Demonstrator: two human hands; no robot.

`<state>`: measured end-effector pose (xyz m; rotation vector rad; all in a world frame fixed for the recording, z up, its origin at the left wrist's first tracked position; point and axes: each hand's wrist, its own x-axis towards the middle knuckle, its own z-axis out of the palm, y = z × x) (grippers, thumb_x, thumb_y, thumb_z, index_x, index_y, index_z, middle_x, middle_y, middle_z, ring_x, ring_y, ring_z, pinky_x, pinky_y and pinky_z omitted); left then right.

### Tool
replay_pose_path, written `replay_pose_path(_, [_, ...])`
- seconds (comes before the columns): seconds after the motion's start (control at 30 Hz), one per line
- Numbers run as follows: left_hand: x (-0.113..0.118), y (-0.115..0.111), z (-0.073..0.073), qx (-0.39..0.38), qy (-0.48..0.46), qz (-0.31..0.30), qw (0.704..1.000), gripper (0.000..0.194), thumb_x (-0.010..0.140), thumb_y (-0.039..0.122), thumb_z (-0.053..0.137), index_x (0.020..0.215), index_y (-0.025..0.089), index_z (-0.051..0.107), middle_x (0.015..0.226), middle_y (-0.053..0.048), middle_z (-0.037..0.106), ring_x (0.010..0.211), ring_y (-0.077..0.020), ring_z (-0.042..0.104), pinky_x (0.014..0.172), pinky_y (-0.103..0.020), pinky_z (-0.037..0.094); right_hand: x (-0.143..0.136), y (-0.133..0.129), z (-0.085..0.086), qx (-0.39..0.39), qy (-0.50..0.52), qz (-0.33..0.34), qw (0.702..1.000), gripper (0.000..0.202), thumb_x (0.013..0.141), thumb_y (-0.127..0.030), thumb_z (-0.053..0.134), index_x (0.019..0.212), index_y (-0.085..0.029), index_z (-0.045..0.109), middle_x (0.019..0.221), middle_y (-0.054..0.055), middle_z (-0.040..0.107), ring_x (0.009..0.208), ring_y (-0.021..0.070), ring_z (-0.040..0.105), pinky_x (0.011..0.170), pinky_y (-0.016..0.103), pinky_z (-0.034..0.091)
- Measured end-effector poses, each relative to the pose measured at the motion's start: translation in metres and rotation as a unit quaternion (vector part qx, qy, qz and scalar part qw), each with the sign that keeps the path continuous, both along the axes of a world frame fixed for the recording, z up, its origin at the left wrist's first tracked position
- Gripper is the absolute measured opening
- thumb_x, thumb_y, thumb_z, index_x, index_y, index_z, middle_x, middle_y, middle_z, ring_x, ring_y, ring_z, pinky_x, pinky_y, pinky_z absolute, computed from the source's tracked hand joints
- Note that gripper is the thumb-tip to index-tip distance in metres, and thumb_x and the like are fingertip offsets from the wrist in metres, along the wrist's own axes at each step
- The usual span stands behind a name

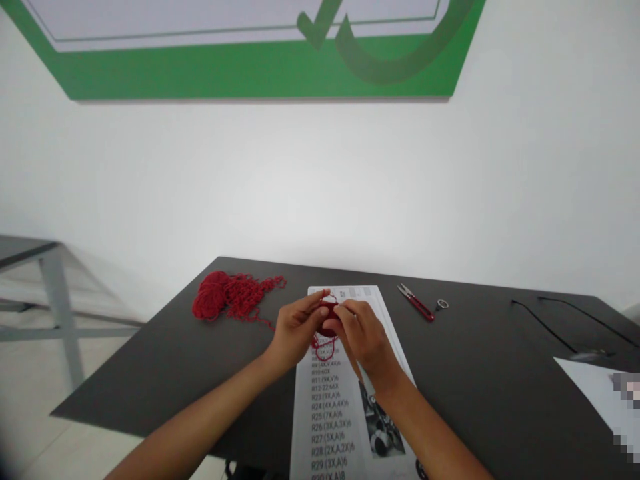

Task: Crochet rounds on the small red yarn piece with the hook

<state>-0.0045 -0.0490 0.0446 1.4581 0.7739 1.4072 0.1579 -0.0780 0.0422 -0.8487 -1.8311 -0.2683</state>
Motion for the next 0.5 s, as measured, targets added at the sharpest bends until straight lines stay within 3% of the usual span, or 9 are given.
replay_pose_path(0.1, [0.002,0.000,0.001,-0.107,-0.101,-0.062,0.987,0.043,0.075,0.040,0.085,0.110,0.015,0.078,0.088,-0.007,0.081,0.074,-0.0167,0.072,0.068,-0.026,0.058,0.000,-0.002,0.001,-0.041,0.032,0.032,0.998,0.018,0.097,-0.030,0.065,0.113,-0.024,0.067,0.103,0.008,0.072,0.095,0.0234,0.071,0.084,0.038,0.062])
replay_pose_path(0.2, [0.000,0.000,0.005,-0.158,-0.165,-0.116,0.967,0.048,0.067,0.038,0.092,0.105,0.014,0.079,0.082,-0.005,0.079,0.067,-0.0123,0.069,0.064,-0.021,0.054,0.000,-0.004,0.007,-0.112,0.096,0.096,0.984,0.015,0.095,-0.039,0.067,0.102,-0.026,0.069,0.101,0.006,0.074,0.093,0.0215,0.073,0.083,0.035,0.062])
replay_pose_path(0.37, [-0.007,0.000,0.014,-0.188,-0.223,-0.176,0.940,0.050,0.064,0.036,0.095,0.105,0.013,0.077,0.077,-0.004,0.077,0.063,-0.0118,0.070,0.063,-0.021,0.054,0.003,-0.005,0.019,-0.204,0.206,0.184,0.939,0.010,0.089,-0.035,0.075,0.088,-0.027,0.071,0.092,0.001,0.076,0.079,0.0159,0.073,0.066,0.024,0.058])
replay_pose_path(0.5, [-0.012,0.002,0.019,-0.175,-0.224,-0.206,0.936,0.051,0.064,0.032,0.095,0.107,0.012,0.077,0.076,-0.003,0.076,0.064,-0.0120,0.071,0.063,-0.020,0.055,0.006,-0.007,0.021,-0.217,0.221,0.204,0.929,0.008,0.085,-0.029,0.080,0.088,-0.028,0.073,0.097,0.000,0.078,0.085,0.0156,0.074,0.072,0.024,0.058])
